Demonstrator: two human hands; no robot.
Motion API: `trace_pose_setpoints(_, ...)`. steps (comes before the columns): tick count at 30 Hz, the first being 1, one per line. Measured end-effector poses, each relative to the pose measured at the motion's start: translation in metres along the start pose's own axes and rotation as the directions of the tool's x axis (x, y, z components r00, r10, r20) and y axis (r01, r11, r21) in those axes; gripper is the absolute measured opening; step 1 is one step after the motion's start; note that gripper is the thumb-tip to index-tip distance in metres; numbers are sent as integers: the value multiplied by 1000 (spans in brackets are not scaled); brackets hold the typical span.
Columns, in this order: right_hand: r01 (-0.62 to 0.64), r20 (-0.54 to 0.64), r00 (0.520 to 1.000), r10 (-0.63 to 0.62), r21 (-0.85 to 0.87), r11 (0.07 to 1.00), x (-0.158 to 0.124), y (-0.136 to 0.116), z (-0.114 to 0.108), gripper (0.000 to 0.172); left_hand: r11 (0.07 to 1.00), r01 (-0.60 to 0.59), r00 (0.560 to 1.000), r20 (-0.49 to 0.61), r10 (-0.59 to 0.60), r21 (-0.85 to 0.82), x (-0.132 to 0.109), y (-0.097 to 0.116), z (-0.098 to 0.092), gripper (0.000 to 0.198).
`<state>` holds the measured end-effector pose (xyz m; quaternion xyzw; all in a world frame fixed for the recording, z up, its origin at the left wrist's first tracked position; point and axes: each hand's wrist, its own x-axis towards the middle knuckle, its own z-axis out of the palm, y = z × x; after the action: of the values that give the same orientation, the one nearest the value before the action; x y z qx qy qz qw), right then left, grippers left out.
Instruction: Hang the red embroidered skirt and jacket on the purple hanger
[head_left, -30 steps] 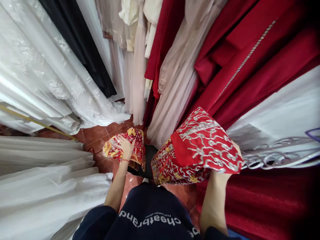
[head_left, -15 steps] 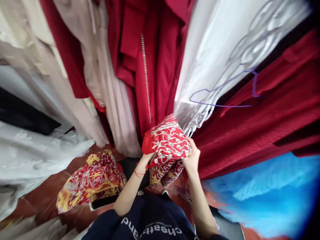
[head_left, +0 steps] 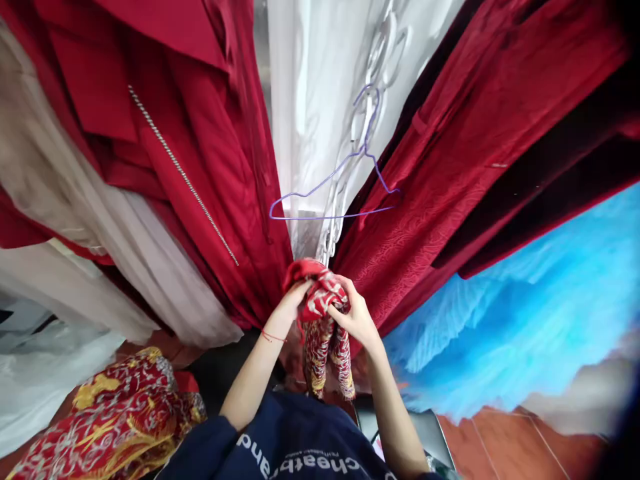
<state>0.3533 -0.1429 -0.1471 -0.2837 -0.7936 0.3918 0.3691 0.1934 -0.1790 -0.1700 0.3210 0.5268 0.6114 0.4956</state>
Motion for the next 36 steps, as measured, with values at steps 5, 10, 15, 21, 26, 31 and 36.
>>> trace_pose_setpoints(5, -53, 91, 995, 45, 78, 996, 12, 12, -13, 20, 981, -13, 985, 174, -22, 195, 25, 36, -11, 19)
trace_pose_setpoints(10, -102, 179, 982, 63, 217, 971, 21, 25, -27, 36, 910, -165, 958, 282, 55, 382, 31, 47, -17, 19)
trace_pose_setpoints(15, -164, -213, 961, 175, 68, 984, 41, 45, -23, 27, 827, -307, 933, 321, 163, 471, 42, 56, -19, 11)
trace_pose_setpoints(21, -37, -456, 890, 9, -52, 998, 80, 66, -56, 37, 728, -368, 903, 409, 131, 578, 31, 82, -43, 14)
trace_pose_setpoints(26, -44, -462, 877, 131, 195, 980, 111, 61, -54, 24, 831, -355, 863, 492, 115, 428, 17, 65, -34, 39)
trace_pose_setpoints(31, -6, -372, 921, 115, 283, 959, 122, 52, -31, 15, 741, -142, 862, -286, 419, 656, 21, -17, -40, 98)
trace_pose_setpoints(36, 44, -390, 920, 35, 191, 981, 126, 48, -26, 20, 784, -13, 959, -215, 186, 621, 3, -93, -20, 98)
